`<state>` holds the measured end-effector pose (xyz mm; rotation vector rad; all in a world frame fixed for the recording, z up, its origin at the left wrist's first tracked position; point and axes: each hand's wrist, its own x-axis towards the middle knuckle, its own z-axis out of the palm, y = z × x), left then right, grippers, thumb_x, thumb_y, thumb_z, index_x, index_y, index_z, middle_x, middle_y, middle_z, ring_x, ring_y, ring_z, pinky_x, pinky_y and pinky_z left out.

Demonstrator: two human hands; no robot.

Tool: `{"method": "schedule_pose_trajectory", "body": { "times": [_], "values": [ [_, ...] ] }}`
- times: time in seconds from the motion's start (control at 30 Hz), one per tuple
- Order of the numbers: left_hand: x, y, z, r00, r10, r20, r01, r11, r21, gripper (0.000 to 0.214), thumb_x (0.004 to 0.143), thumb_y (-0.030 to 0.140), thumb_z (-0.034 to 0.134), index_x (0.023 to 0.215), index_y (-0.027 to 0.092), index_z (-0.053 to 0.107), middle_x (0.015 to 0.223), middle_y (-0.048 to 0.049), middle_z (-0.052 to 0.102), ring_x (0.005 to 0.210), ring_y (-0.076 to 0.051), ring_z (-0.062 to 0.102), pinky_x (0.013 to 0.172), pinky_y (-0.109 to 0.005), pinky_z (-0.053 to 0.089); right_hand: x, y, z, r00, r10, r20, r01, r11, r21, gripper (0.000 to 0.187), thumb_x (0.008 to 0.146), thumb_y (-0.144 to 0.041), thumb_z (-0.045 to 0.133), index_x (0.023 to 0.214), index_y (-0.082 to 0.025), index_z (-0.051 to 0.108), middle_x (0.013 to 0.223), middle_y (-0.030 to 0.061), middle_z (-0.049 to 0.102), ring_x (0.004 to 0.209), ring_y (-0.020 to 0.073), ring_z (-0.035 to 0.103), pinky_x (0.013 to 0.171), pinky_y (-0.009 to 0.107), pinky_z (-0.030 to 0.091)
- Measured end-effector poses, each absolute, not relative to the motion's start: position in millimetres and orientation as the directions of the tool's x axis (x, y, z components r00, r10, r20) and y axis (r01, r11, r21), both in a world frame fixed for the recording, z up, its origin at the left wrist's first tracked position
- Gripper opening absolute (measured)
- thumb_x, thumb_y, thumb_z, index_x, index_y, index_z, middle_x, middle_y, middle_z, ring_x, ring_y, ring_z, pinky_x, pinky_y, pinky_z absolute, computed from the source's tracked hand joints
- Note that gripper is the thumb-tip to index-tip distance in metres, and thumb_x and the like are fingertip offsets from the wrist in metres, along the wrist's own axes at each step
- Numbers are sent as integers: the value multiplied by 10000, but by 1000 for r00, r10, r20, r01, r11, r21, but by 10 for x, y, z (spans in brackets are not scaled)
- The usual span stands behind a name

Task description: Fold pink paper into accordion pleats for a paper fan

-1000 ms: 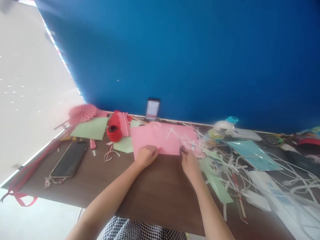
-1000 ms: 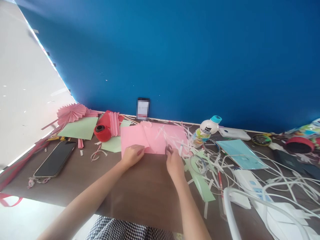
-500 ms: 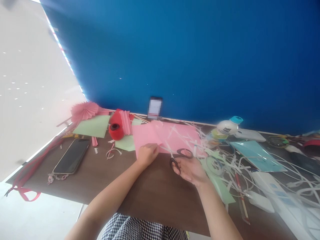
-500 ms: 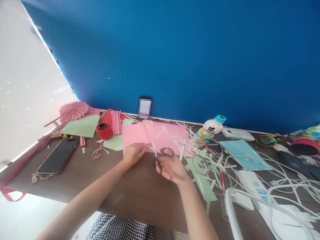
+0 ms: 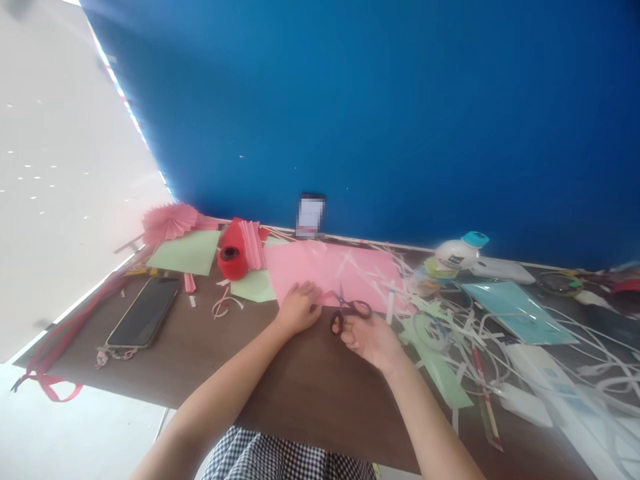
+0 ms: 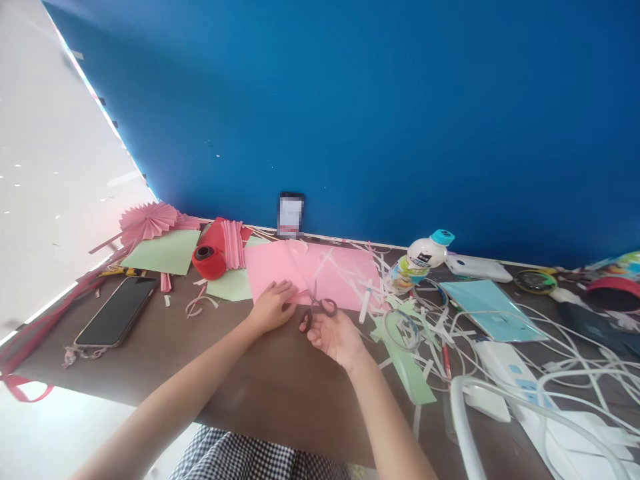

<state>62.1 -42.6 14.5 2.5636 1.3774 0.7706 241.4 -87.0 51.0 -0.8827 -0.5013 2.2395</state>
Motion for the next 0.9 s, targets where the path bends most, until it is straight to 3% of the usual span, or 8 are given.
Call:
{"method": "schedule_pose_trajectory", "body": {
  "times": [0.13, 0.33, 0.53, 0.8, 0.9],
  "values": [
    [620, -416, 131, 481, 804, 350, 746, -585, 318, 191, 840, 192, 383, 937, 187, 548, 1001, -63, 581, 1004, -194, 483, 885, -353, 333, 2354, -837, 386, -568, 715, -407, -525, -696, -490, 363, 829, -397, 381, 773, -89, 566, 702, 107, 599, 453, 78, 447, 356, 173, 341],
    [619, -420, 139, 484, 802, 350, 745, -588, 316, 211, 863, 240, 368, 962, 199, 550, 1014, -59, 581, 1014, -190, 483, 885, -347, 339, 2329, -809, 319, -549, 761, -345, -565, -642, -518, 324, 808, -408, 381, 768, -133, 546, 700, 78, 595, 441, 80, 413, 351, 180, 301],
    [611, -423, 147, 453, 823, 342, 753, -559, 347, 236, 873, 231, 348, 962, 200, 564, 991, -59, 597, 997, -176, 508, 882, -319, 363, 2378, -809, 412, -440, 799, -410, -524, -599, -605, 372, 803, -437, 343, 698, -143, 543, 614, 55, 554, 382, 68, 360, 319, 179, 244],
    [536, -387, 148, 396, 880, 260, 760, -474, 445, 247, 882, 203, 321, 897, 185, 566, 878, -46, 607, 843, -155, 562, 733, -249, 429, 2427, -770, 391, -385, 790, -478, -454, -613, -647, 360, 798, -432, 360, 669, -145, 535, 568, 42, 534, 346, 56, 312, 283, 165, 208],
    [476, -371, 177, 473, 851, 227, 753, -524, 398, 256, 853, 155, 351, 1018, 188, 545, 969, -61, 614, 887, -167, 562, 760, -256, 425, 2425, -771, 368, -370, 776, -511, -449, -631, -633, 365, 811, -421, 357, 666, -135, 534, 556, 45, 546, 338, 45, 323, 283, 145, 199]
  ]
}}
